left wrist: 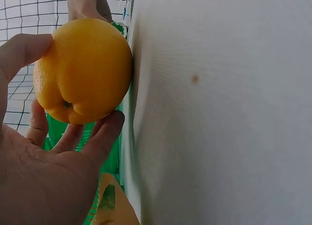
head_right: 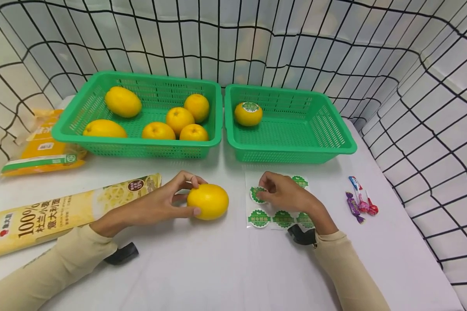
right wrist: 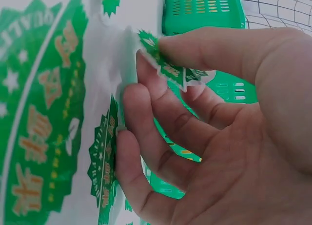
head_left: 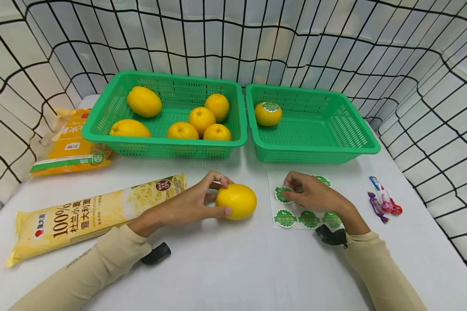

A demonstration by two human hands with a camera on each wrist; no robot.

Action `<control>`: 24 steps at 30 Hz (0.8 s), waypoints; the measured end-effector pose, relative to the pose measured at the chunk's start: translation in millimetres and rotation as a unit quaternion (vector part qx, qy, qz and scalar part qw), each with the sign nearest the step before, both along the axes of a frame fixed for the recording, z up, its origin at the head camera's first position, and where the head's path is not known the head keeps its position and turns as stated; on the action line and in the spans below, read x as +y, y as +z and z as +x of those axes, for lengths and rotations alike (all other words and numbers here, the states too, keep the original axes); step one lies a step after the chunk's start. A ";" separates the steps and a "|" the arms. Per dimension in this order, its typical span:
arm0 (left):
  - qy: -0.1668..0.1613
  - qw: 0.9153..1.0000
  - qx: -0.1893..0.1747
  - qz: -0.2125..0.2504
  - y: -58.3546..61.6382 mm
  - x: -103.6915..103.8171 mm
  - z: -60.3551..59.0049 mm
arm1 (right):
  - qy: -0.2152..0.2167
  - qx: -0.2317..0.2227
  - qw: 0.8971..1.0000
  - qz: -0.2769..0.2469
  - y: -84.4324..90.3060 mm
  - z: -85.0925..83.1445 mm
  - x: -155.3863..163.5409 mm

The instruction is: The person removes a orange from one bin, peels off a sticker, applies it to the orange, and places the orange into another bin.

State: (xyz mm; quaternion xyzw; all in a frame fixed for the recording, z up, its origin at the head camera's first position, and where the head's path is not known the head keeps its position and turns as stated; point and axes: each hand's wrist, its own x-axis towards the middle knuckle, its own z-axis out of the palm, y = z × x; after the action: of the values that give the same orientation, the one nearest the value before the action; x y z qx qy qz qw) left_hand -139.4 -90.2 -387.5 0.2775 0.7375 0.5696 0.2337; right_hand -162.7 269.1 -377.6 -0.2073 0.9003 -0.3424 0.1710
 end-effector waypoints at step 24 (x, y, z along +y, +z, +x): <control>0.033 0.999 0.014 -0.042 3.2 -1.7 1.1 | -0.113 0.020 0.991 -0.066 12.7 1.8 -6.0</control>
State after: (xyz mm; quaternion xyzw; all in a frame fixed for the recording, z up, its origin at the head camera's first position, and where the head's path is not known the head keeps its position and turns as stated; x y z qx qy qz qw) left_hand -138.3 -91.9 -384.3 0.2512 0.7724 0.5419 0.2160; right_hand -160.9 263.2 -364.9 -0.1214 0.8968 -0.4137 0.0991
